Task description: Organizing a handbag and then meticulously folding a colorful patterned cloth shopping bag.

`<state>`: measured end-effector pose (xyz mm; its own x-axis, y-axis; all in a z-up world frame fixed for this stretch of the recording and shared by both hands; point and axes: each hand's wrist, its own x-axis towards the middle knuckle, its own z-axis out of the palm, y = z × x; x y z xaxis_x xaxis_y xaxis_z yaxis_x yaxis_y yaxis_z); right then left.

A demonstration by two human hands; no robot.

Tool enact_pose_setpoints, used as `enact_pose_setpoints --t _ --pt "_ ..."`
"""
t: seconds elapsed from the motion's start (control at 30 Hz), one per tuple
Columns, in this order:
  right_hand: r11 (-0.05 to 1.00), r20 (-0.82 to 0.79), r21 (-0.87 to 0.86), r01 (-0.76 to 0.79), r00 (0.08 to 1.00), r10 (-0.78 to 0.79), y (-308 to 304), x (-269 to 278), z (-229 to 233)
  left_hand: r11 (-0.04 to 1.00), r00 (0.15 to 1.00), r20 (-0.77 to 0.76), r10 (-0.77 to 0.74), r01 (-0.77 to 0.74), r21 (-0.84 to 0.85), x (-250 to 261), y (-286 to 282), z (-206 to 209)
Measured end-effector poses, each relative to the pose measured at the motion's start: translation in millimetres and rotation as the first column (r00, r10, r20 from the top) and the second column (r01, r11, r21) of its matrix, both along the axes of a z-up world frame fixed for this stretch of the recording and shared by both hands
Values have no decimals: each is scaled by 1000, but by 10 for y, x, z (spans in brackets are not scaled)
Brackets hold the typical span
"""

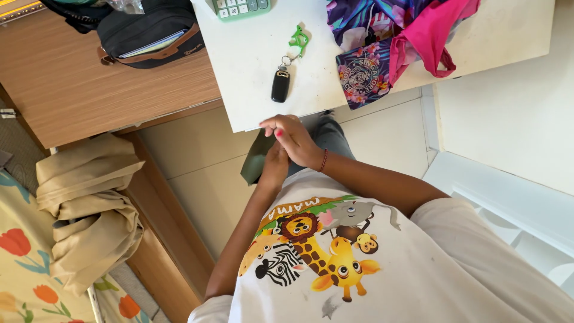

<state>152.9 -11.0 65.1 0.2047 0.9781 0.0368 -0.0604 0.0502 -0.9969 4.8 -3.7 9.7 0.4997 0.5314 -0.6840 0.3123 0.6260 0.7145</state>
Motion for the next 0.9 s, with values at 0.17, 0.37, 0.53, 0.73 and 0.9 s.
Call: enact_pose_setpoints --t 0.17,0.37,0.53,0.73,0.9 --pt "990 374 136 -38 927 -16 -226 119 -76 999 992 122 3 -9 50 76 -14 45" --pt "998 154 50 29 987 -37 -226 73 -285 1000 999 26 20 -20 11 -8 -79 -436" --pt "948 46 -253 190 982 -185 106 395 -594 994 996 -2 -93 92 59 226 50 97" --pt "937 563 -124 328 800 -205 556 943 -834 985 984 -54 -170 171 26 275 74 294" --pt "989 901 31 146 425 -91 820 1044 -958 987 985 -79 -152 155 34 258 72 333"
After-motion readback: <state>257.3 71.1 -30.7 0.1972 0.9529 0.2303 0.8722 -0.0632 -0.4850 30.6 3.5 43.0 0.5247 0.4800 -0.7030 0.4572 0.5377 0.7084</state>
